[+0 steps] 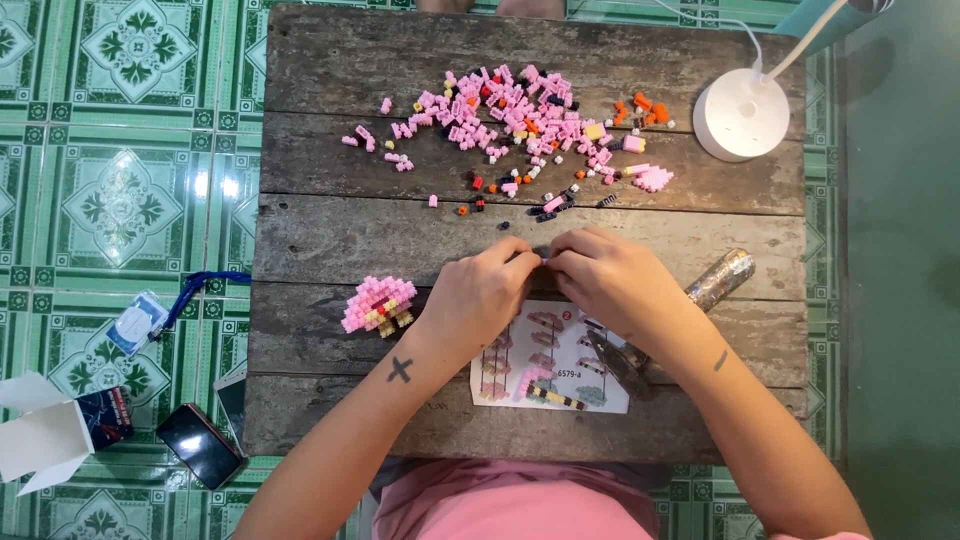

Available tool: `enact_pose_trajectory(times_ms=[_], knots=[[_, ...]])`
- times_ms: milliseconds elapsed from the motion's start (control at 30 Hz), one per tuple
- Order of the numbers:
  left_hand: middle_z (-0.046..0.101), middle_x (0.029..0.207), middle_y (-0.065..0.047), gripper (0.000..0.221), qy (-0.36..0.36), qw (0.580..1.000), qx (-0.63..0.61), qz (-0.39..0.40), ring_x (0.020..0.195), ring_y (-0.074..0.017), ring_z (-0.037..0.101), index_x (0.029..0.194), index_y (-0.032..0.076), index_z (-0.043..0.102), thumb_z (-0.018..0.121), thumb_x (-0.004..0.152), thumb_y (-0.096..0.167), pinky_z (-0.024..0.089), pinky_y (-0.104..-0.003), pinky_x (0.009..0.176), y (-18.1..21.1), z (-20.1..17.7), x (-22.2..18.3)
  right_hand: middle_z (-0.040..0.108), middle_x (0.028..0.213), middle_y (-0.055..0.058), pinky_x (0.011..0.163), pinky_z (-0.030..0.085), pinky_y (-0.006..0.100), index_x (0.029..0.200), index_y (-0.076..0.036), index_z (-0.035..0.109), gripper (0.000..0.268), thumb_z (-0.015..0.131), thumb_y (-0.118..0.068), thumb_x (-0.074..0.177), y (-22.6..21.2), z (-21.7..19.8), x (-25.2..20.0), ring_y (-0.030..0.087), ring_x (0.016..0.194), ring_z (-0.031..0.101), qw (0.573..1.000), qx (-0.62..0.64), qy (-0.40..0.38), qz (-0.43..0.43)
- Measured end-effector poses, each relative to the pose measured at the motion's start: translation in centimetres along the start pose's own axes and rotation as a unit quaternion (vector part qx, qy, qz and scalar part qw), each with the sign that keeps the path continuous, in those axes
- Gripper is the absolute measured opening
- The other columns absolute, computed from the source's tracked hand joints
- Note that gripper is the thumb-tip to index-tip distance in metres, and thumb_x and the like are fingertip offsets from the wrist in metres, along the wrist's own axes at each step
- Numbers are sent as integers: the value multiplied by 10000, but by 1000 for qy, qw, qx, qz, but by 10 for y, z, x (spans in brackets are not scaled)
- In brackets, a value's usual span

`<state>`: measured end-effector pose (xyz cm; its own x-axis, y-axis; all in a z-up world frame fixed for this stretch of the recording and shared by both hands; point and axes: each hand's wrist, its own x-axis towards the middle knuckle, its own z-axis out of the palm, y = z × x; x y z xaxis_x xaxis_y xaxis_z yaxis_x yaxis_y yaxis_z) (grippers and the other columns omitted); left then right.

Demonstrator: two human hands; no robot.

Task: Assembling a small figure using interlocking plastic toy blocks while following a printed instruction sheet and using a small toy hammer to secure parts.

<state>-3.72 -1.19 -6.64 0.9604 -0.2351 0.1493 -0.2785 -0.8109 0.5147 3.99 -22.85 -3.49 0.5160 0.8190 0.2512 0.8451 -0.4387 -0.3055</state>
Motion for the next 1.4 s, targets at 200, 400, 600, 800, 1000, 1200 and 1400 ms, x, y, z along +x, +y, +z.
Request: enact_pose_trajectory(times_ms=[200, 400, 600, 800, 1000, 1200, 1400], knots=[[709, 1291, -102, 264, 32, 997, 38, 66, 817, -387, 833, 1224, 178, 794, 731, 969, 172, 662, -477, 615, 48, -36, -42, 717, 1019, 21, 724, 624, 330, 930, -73, 725, 110, 777, -135, 1005, 3, 2, -2, 242, 946, 743, 1000, -18, -3, -7], [757, 1194, -112, 228, 11, 991, -98, 87, 1065, -306, 662, 1205, 65, 797, 793, 990, 141, 515, -449, 845, 60, -38, -92, 711, 999, 88, 765, 591, 444, 996, -24, 698, 120, 751, -76, 1090, -7, -13, 3, 303, 896, 655, 999, -10, -34, -20], [752, 1268, -74, 216, 36, 986, -125, 104, 1180, -344, 668, 1277, 74, 766, 738, 1074, 143, 505, -472, 968, 51, -36, -106, 691, 1060, 134, 814, 556, 448, 1186, -27, 677, 115, 721, -30, 1080, -69, -72, -32, 319, 900, 657, 998, 44, -19, 36], [761, 1229, -58, 190, 41, 986, -122, 101, 1133, -296, 679, 1234, 69, 771, 760, 1046, 95, 501, -449, 927, 53, -39, -103, 734, 1157, 37, 1051, 534, 454, 1201, -101, 763, 138, 758, -134, 1067, -89, -31, -103, 306, 1228, 692, 995, 47, 6, 87], [767, 1224, -51, 152, 54, 988, -118, 85, 1124, -299, 688, 1199, 83, 783, 770, 1048, 81, 506, -436, 934, 56, -38, -104, 756, 1235, 64, 1118, 535, 484, 1230, -81, 780, 179, 762, -115, 1055, -74, -21, -121, 369, 1305, 673, 993, 87, 35, 67], [779, 1230, -97, 155, 48, 989, -117, 80, 1111, -303, 689, 1190, 33, 796, 804, 1042, 79, 555, -450, 945, 58, -31, -104, 738, 1163, 126, 1094, 604, 495, 1161, 21, 774, 131, 701, -32, 1067, -48, -28, -108, 394, 1207, 672, 988, 149, 45, 23], [765, 1231, -63, 106, 56, 989, -104, 88, 1085, -291, 676, 1176, 55, 779, 762, 1077, 89, 529, -433, 928, 61, -36, -98, 745, 1200, 106, 1075, 598, 502, 1193, 3, 764, 160, 654, -53, 1091, -27, -35, -102, 401, 1217, 659, 983, 183, 7, -13]])
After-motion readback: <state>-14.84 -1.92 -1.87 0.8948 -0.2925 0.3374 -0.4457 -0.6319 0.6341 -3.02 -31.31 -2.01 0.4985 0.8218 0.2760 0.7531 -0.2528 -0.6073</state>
